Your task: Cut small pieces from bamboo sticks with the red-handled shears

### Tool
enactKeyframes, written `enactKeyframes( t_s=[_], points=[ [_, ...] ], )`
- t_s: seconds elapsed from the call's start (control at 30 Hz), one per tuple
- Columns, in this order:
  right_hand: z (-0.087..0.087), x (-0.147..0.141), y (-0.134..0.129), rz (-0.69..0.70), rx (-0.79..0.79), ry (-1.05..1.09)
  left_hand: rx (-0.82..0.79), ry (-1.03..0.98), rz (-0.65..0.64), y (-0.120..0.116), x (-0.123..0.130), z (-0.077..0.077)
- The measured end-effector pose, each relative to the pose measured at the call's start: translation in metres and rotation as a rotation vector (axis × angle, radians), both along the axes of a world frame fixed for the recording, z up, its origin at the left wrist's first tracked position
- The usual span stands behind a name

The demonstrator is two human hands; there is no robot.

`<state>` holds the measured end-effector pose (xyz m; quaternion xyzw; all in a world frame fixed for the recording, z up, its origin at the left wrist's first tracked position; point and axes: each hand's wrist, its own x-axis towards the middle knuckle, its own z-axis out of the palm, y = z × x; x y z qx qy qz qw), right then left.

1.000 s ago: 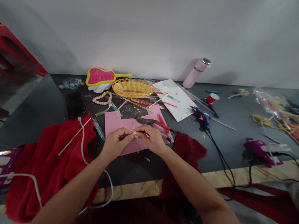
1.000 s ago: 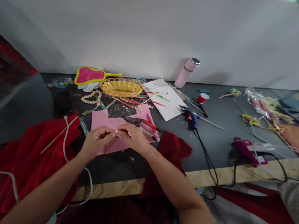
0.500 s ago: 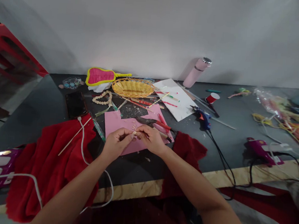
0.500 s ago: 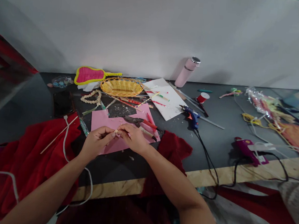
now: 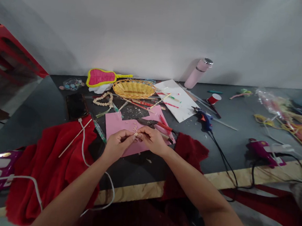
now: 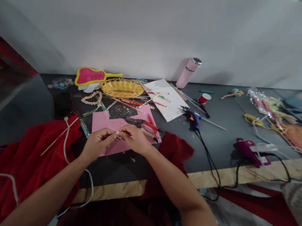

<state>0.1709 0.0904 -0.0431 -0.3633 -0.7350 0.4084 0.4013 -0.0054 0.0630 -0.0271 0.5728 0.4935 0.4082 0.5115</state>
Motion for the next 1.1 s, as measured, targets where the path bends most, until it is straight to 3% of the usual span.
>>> enactKeyframes(
  t_s=[0.63,1.1],
  points=[
    [0.0084,0.0011,-0.0009,0.016,-0.012,-0.034,0.061,0.064,0.004,-0.0007,0.0,0.0005],
    [0.0049,0.0016,-0.0007,0.031,0.008,-0.039,0.073,0.063,0.035,-0.0023,0.0015,0.0055]
  ],
)
